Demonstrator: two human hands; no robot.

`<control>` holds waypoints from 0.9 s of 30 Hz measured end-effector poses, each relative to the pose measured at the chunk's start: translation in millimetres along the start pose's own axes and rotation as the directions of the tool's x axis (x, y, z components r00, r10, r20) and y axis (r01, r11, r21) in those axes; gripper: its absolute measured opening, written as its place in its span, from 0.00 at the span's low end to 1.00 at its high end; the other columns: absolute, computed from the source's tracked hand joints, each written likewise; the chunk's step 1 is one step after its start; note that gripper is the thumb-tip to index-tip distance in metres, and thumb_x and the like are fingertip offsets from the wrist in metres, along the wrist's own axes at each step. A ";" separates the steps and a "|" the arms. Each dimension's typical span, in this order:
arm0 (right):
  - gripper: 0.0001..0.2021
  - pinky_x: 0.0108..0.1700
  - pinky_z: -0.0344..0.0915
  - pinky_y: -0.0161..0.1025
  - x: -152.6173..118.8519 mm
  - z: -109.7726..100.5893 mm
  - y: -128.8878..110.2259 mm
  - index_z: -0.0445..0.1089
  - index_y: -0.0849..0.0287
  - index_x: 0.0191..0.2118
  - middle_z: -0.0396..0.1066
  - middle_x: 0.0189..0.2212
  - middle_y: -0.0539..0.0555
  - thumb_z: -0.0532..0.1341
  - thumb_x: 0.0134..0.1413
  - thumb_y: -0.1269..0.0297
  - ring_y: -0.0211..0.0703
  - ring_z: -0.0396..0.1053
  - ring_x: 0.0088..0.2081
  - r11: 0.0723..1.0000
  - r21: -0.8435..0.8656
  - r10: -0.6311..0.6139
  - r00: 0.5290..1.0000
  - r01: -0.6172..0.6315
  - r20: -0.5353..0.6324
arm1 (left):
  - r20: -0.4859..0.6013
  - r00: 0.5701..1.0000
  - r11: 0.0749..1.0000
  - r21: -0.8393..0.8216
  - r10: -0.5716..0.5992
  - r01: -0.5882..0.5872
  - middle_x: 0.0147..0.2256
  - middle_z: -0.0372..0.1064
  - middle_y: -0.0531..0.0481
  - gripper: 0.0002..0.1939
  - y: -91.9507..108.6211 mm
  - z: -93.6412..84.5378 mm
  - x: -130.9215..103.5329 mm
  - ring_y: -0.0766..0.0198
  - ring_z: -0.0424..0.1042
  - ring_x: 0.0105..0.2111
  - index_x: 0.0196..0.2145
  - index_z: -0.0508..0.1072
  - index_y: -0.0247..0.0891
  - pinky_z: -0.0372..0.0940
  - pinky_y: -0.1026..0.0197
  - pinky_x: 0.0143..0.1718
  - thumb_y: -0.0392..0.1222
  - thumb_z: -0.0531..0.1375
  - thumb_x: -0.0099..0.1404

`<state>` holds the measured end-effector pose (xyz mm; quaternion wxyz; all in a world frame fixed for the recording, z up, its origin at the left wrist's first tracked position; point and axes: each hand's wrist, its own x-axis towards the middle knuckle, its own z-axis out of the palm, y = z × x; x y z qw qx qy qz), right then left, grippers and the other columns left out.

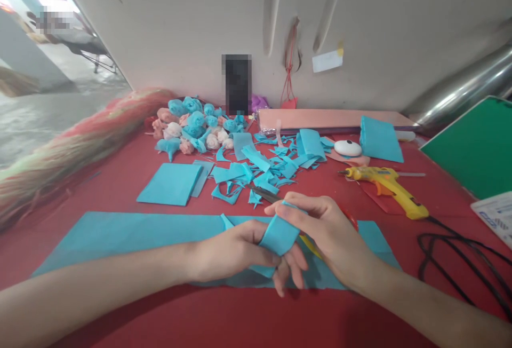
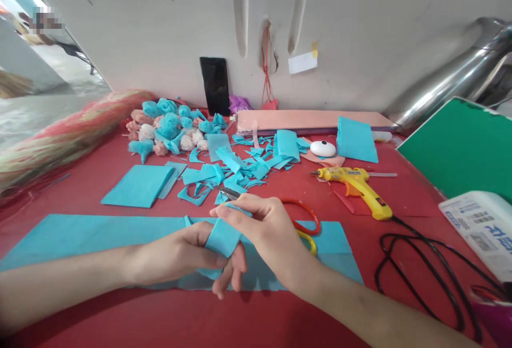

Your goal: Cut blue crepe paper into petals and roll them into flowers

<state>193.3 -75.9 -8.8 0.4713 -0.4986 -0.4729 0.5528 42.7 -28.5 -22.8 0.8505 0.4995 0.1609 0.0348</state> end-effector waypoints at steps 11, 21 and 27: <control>0.10 0.19 0.57 0.28 1.7 2.8 1.3 0.75 0.57 0.31 0.66 0.29 0.50 0.63 0.48 0.55 0.35 0.64 0.30 0.992 0.104 0.076 0.996 -0.070 -0.056 | -0.176 0.983 0.978 0.190 -0.049 0.082 0.16 0.57 0.56 0.18 2.7 1.7 -2.7 0.74 0.56 0.17 0.28 0.72 0.31 0.53 0.68 0.23 0.49 0.52 0.62; 0.21 0.19 0.58 0.30 -0.3 4.8 1.8 0.71 0.57 0.44 0.63 0.18 0.47 0.62 0.47 0.49 0.30 0.58 0.16 0.962 0.188 0.178 0.978 -0.196 0.108 | -0.107 0.994 0.988 0.154 -0.015 0.031 0.16 0.61 0.56 0.18 3.8 2.9 -4.5 0.76 0.50 0.14 0.31 0.71 0.30 0.50 0.69 0.18 0.48 0.51 0.64; 0.13 0.32 0.65 0.29 -3.8 15.4 -1.0 0.73 0.50 0.41 0.68 0.31 0.49 0.58 0.53 0.52 0.32 0.65 0.28 0.989 0.107 0.084 0.983 -0.103 0.166 | -0.167 0.984 0.990 0.134 0.062 -0.039 0.16 0.62 0.56 0.17 0.6 4.4 -2.8 0.77 0.49 0.13 0.24 0.67 0.32 0.44 0.69 0.14 0.50 0.55 0.61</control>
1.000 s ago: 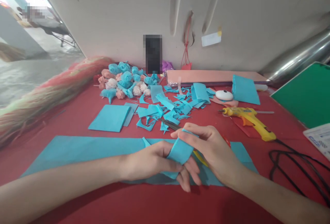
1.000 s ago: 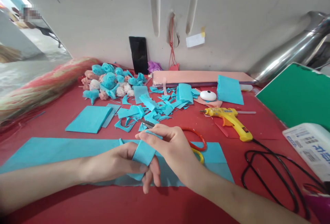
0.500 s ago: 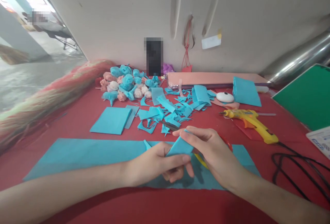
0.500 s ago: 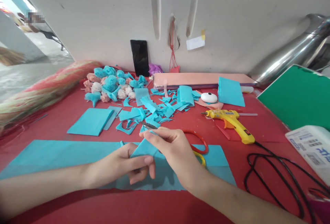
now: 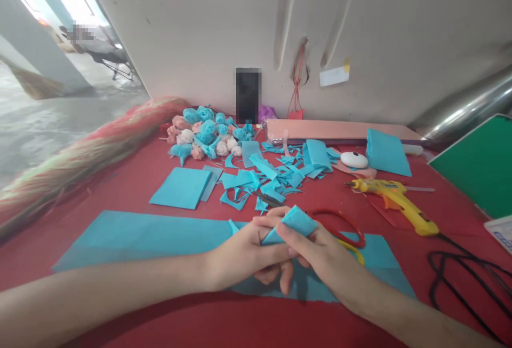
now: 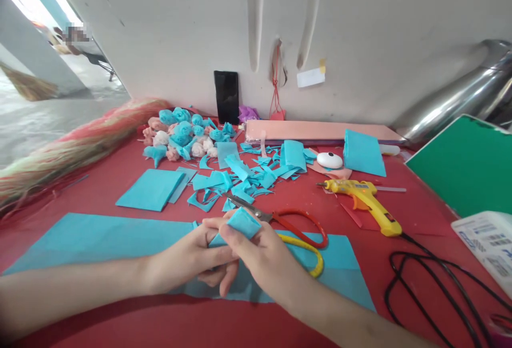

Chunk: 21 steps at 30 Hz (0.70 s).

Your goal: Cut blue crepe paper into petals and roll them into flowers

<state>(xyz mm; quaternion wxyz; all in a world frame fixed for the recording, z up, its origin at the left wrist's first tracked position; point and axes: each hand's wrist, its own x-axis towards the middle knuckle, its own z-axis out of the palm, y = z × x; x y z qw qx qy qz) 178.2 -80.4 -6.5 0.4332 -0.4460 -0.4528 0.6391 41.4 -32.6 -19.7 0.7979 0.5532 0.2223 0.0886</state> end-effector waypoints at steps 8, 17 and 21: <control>0.18 0.34 0.64 0.34 -0.9 -4.4 9.2 0.70 0.52 0.46 0.62 0.20 0.48 0.54 0.56 0.49 0.34 0.63 0.24 0.996 0.045 0.080 0.995 -0.077 -0.053 | -0.046 0.999 0.999 0.051 0.006 -0.004 0.17 0.65 0.53 0.14 -5.7 -1.4 -0.5 0.75 0.52 0.15 0.31 0.71 0.31 0.49 0.70 0.17 0.46 0.54 0.63; 0.17 0.33 0.59 0.32 2.3 -6.6 6.3 0.72 0.53 0.43 0.51 0.12 0.44 0.55 0.55 0.49 0.34 0.56 0.21 0.999 -0.014 0.044 0.995 -0.045 -0.092 | -0.045 0.999 1.000 -0.001 -0.025 0.025 0.15 0.61 0.52 0.29 -8.7 -2.7 -2.1 0.73 0.50 0.14 0.32 0.74 0.28 0.46 0.67 0.17 0.54 0.43 0.66; 0.19 0.27 0.55 0.30 2.5 -7.3 5.3 0.72 0.58 0.42 0.51 0.13 0.44 0.55 0.56 0.49 0.31 0.51 0.18 0.999 0.016 0.051 0.995 -0.050 -0.087 | -0.040 0.998 0.998 -0.047 -0.040 0.038 0.14 0.59 0.53 0.34 -7.7 -4.9 -1.0 0.73 0.50 0.13 0.34 0.73 0.27 0.47 0.67 0.17 0.59 0.39 0.65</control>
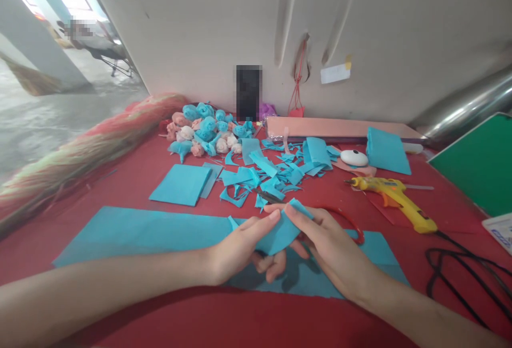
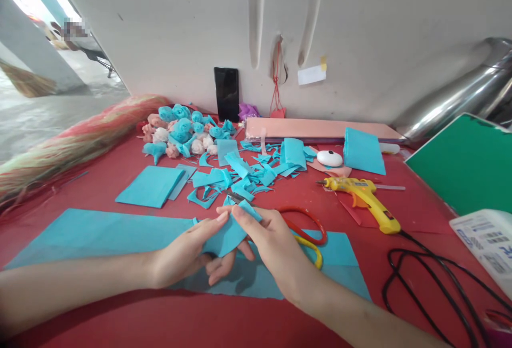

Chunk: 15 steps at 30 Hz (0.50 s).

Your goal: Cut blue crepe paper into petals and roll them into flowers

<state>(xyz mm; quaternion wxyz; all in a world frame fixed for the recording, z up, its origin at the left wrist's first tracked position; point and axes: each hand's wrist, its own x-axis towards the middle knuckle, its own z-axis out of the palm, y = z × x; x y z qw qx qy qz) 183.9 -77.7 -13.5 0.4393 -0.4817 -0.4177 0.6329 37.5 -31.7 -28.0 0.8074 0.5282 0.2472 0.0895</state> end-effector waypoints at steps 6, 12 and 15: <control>0.17 0.19 0.56 0.26 0.5 -4.5 2.7 0.69 0.62 0.35 0.51 0.11 0.42 0.57 0.53 0.50 0.29 0.55 0.14 0.998 -0.041 0.044 0.995 -0.040 0.091 | 0.076 0.995 0.997 -0.056 0.062 -0.057 0.23 0.71 0.50 0.13 -2.0 2.5 1.5 0.73 0.63 0.16 0.36 0.71 0.31 0.59 0.68 0.22 0.45 0.59 0.58; 0.16 0.16 0.64 0.30 0.4 -2.3 9.6 0.66 0.60 0.36 0.58 0.14 0.43 0.58 0.53 0.51 0.32 0.60 0.11 0.998 -0.061 0.032 0.971 -0.018 0.238 | 0.138 0.990 0.998 -0.048 0.037 -0.030 0.28 0.74 0.45 0.13 -2.6 6.8 3.0 0.65 0.73 0.26 0.30 0.74 0.30 0.66 0.64 0.30 0.46 0.59 0.59; 0.14 0.14 0.64 0.30 0.5 -1.7 4.4 0.70 0.57 0.41 0.60 0.26 0.46 0.59 0.52 0.54 0.28 0.60 0.12 0.998 -0.059 0.023 0.982 -0.012 0.189 | 0.133 0.990 0.997 -0.065 0.045 -0.036 0.31 0.75 0.44 0.15 -3.4 6.7 4.1 0.63 0.74 0.30 0.33 0.74 0.29 0.68 0.63 0.32 0.47 0.59 0.59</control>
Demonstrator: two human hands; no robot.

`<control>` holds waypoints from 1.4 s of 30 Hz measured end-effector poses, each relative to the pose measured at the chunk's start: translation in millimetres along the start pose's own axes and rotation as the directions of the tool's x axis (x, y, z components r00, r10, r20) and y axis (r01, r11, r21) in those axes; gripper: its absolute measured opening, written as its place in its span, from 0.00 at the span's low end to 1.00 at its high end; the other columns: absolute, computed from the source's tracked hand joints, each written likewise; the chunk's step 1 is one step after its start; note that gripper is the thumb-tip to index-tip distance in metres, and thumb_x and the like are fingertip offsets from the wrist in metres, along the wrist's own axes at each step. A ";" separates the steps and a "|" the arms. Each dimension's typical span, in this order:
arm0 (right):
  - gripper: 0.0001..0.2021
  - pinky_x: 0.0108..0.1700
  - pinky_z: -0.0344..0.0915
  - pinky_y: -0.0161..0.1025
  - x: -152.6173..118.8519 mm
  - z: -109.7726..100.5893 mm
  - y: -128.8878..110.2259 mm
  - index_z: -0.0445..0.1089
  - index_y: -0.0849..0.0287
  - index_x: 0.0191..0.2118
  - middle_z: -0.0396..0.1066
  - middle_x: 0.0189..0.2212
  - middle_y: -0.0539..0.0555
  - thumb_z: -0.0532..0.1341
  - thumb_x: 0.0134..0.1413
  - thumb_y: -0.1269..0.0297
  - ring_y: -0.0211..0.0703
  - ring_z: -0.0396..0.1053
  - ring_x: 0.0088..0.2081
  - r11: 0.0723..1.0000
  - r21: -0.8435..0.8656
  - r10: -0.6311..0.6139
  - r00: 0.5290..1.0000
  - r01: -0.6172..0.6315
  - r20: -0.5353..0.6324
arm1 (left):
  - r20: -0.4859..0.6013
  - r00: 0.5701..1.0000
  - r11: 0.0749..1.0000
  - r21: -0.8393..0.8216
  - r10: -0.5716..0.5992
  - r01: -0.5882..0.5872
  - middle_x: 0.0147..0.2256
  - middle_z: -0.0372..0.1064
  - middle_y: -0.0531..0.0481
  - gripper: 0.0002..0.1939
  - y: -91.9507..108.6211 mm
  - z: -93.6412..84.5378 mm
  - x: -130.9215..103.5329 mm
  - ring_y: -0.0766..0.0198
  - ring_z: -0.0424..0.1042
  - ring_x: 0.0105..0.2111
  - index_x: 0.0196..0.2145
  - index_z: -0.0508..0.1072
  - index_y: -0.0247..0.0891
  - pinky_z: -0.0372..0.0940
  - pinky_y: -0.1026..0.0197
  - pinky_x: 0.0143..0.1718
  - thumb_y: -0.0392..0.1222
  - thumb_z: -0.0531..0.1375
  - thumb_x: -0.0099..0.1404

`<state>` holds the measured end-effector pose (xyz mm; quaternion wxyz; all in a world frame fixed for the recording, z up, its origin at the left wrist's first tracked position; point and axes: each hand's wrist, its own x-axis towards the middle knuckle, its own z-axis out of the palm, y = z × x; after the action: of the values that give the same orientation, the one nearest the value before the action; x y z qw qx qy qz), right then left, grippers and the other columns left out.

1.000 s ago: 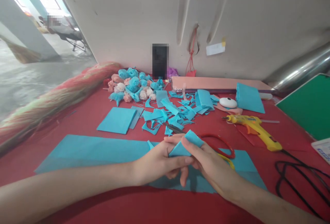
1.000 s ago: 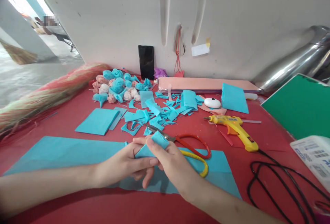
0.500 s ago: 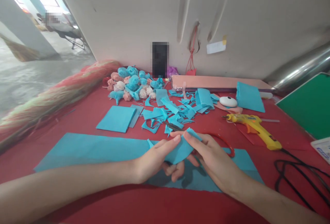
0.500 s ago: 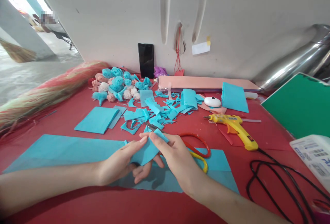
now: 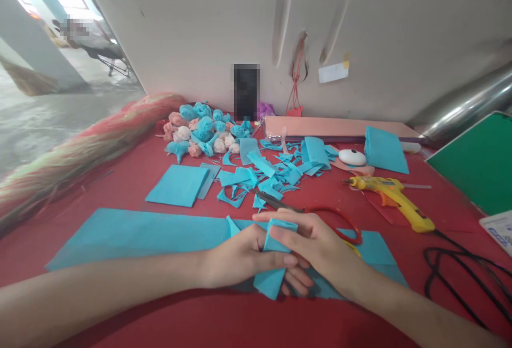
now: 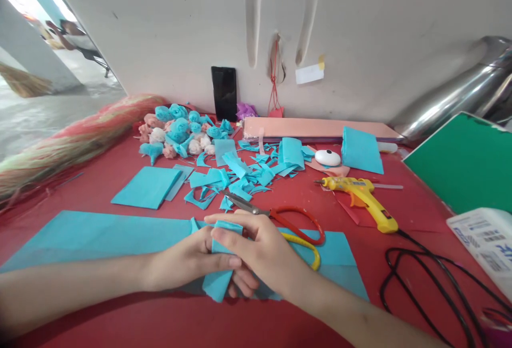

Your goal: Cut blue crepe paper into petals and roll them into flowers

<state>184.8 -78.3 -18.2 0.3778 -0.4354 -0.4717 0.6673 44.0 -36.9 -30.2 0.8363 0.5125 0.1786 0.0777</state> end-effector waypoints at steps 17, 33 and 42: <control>0.11 0.25 0.60 0.30 0.5 -21.0 -26.5 0.74 0.57 0.34 0.65 0.20 0.48 0.64 0.46 0.57 0.33 0.60 0.22 0.971 0.203 -0.061 0.949 0.129 -0.310 | 0.063 0.998 0.949 0.314 -0.020 -0.001 0.29 0.74 0.41 0.13 2.1 5.1 -6.7 0.65 0.73 0.26 0.37 0.70 0.30 0.67 0.63 0.32 0.42 0.51 0.64; 0.09 0.35 0.63 0.32 -3.5 -7.4 -20.8 0.74 0.60 0.28 0.67 0.23 0.50 0.62 0.49 0.60 0.36 0.64 0.28 0.914 0.402 0.094 0.992 -0.051 -0.087 | 0.423 0.555 -0.263 0.900 0.716 -0.346 0.29 0.57 0.52 0.09 16.2 -15.5 -13.8 0.67 0.59 0.28 0.40 0.71 0.45 0.60 0.62 0.34 0.37 0.55 0.62; 0.09 0.28 0.61 0.29 -5.2 -5.2 -22.0 0.73 0.61 0.24 0.62 0.19 0.48 0.64 0.48 0.61 0.32 0.59 0.23 0.916 0.401 0.069 0.990 -0.015 -0.121 | 0.463 0.589 -0.285 0.883 0.663 -0.374 0.18 0.54 0.55 0.10 21.9 -15.6 -13.2 0.68 0.55 0.22 0.36 0.76 0.48 0.51 0.60 0.30 0.37 0.54 0.63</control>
<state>193.5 -75.5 3.2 0.4747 -0.4024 -0.2902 0.7270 27.1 -18.0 -14.3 0.0952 0.9317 0.0214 0.3498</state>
